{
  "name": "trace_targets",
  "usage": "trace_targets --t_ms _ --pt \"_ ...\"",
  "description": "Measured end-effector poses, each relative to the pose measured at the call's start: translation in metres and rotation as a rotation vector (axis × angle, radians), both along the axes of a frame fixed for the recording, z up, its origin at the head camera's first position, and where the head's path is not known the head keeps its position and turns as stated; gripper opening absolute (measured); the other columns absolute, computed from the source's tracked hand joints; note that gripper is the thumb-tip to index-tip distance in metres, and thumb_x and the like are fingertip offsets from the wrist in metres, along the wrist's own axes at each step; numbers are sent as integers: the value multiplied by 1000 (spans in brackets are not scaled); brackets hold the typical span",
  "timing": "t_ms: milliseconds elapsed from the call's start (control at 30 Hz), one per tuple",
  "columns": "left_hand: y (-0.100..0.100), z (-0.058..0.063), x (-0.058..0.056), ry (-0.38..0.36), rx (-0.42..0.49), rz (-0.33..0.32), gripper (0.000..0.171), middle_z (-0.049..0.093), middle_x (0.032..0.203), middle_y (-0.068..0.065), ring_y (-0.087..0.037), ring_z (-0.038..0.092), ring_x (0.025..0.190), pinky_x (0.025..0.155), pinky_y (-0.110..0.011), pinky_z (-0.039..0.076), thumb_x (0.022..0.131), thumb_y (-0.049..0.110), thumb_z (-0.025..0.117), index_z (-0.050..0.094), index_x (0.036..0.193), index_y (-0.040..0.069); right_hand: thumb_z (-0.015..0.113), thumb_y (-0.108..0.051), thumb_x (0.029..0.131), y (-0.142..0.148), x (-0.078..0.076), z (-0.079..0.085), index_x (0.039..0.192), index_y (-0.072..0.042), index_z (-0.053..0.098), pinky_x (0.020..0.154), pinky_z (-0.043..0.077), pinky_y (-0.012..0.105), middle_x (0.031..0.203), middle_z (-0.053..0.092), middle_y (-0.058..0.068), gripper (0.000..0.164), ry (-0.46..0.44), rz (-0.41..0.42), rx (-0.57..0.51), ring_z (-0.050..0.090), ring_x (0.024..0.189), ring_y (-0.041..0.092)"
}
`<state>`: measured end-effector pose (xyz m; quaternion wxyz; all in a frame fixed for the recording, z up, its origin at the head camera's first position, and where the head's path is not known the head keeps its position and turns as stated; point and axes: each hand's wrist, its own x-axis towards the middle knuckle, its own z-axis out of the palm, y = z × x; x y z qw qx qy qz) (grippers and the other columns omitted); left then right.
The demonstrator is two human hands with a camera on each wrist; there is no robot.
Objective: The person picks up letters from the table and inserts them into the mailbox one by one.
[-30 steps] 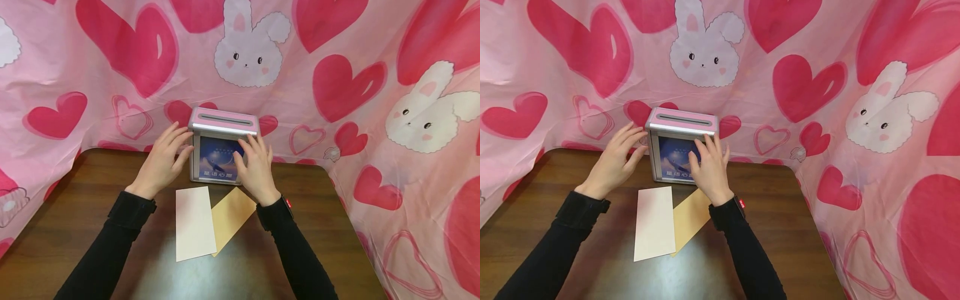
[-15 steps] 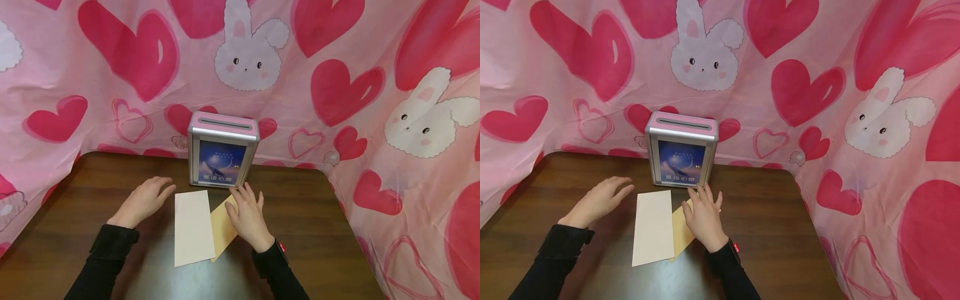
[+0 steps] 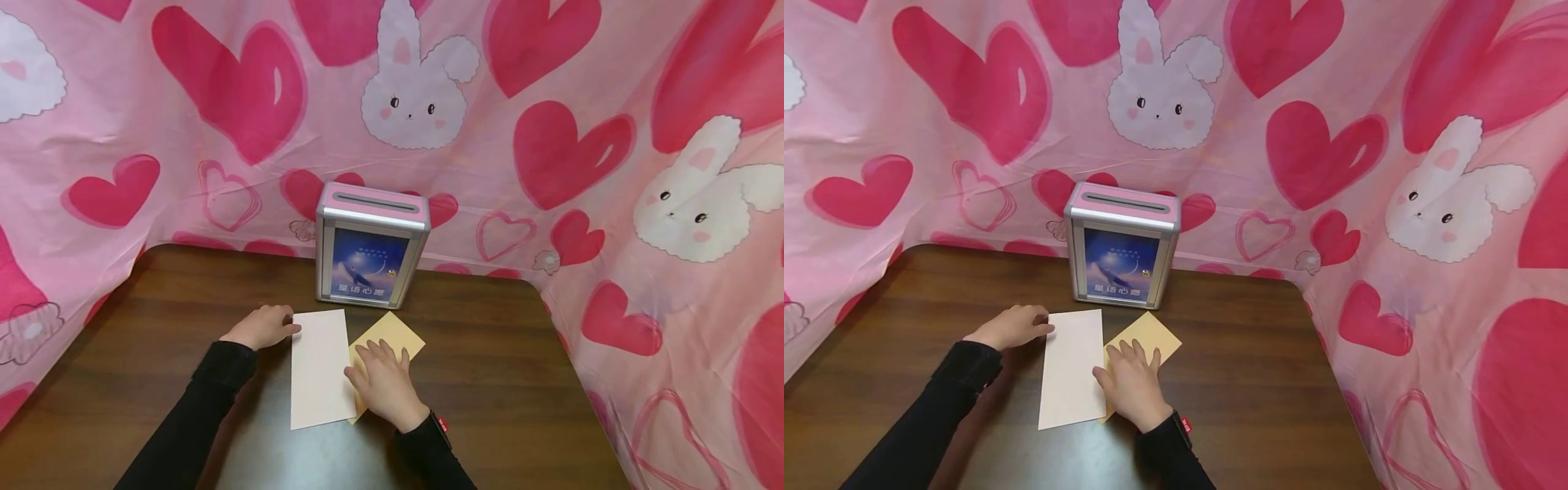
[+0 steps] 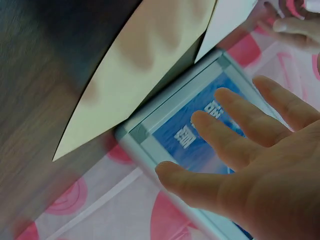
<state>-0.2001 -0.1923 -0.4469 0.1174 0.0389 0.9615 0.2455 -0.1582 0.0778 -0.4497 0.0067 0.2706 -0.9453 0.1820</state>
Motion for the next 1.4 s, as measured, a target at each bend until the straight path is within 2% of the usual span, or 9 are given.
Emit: trace_targets --t_ms 167,333,500,600,700,900,1133,1267,1400 --pt "5 -3 -4 6 -15 34 48 67 101 -20 -32 60 86 83 -59 53 87 30 67 59 120 -3 53 -45 93 -5 8 -3 129 -11 60 100 24 74 135 57 14 50 -18 -10 39 43 127 36" --pt "12 -6 -9 29 -12 58 45 65 90 -16 -31 58 81 82 -56 54 86 28 69 59 115 -5 55 -47 91 -8 13 -5 126 -9 61 97 26 73 129 61 13 52 -39 -78 42 48 120 35" --pt "16 -7 -14 31 -6 85 46 64 88 -18 -33 58 82 83 -57 53 84 28 71 58 112 -7 62 -49 85 -11 13 -9 112 -6 66 75 43 54 97 69 11 51 -11 -143 39 58 89 29" --pt "17 -9 -15 37 -22 92 52 64 96 -24 -38 58 88 86 -59 51 82 29 72 57 114 -10 67 -50 80 -13 13 -12 97 -6 67 61 45 44 77 65 8 47 6 -138 51 59 72 25" --pt "18 -12 -16 46 -51 96 58 61 108 -31 -44 57 98 90 -61 48 80 30 73 56 118 -11 72 -50 76 -15 14 -15 89 -6 65 54 46 39 69 62 6 46 7 -118 62 59 65 23" --pt "21 -19 -20 47 -81 109 67 49 124 -40 -51 52 106 92 -64 46 78 26 76 50 124 -14 75 -51 72 -20 16 -20 93 -4 66 54 47 37 70 63 6 52 -28 -107 91 58 64 21" --pt "19 -25 -22 41 -39 139 77 41 130 -45 -54 48 112 95 -63 44 79 23 76 36 130 -18 75 -54 70 -26 16 -24 94 -3 66 57 48 40 72 62 8 57 -46 -132 128 57 65 23" --pt "17 -26 -21 33 38 156 72 49 124 -42 -50 53 108 93 -62 46 81 18 75 33 129 -17 76 -53 69 -28 15 -26 100 -2 64 60 49 43 75 61 10 61 -91 -170 117 56 66 24" --pt "15 -26 -19 42 144 171 50 61 98 -29 -39 60 87 82 -55 53 84 12 71 41 117 -10 78 -57 63 -32 14 -29 102 -3 62 60 49 45 77 62 11 69 -118 -220 149 58 66 26"
